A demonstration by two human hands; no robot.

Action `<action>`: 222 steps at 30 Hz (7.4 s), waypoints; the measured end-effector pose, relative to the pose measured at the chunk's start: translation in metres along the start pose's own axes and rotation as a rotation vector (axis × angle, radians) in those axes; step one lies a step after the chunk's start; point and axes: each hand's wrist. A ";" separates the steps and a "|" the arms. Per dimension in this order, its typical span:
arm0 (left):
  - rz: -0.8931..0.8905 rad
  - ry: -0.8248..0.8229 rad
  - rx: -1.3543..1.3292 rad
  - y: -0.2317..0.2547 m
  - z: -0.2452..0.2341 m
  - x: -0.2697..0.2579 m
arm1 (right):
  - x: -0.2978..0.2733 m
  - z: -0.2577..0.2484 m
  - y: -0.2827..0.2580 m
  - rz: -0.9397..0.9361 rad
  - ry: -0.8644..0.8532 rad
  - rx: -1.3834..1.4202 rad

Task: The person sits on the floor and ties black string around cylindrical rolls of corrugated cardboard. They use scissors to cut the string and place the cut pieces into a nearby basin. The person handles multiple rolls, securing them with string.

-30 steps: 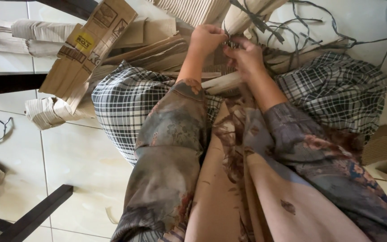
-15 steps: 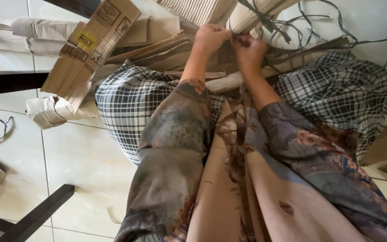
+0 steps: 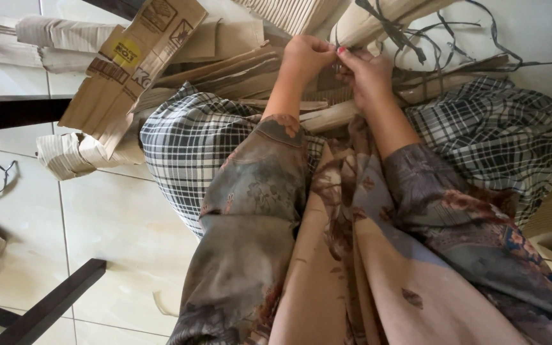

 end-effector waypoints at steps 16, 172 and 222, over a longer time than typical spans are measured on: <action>-0.006 0.098 -0.205 -0.007 0.010 -0.003 | 0.012 -0.005 0.011 0.216 -0.039 0.286; 0.915 0.254 0.886 -0.015 0.215 0.033 | -0.014 -0.122 -0.111 -1.135 0.521 -0.313; 1.450 -0.051 0.822 -0.028 0.180 0.184 | 0.010 -0.213 -0.116 -1.106 0.643 -0.256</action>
Point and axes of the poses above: each hand's wrist, its own x-axis towards the middle knuckle, its own z-axis out of the palm, y = z × x, and after that the axes turned 4 degrees about -x, right-handed
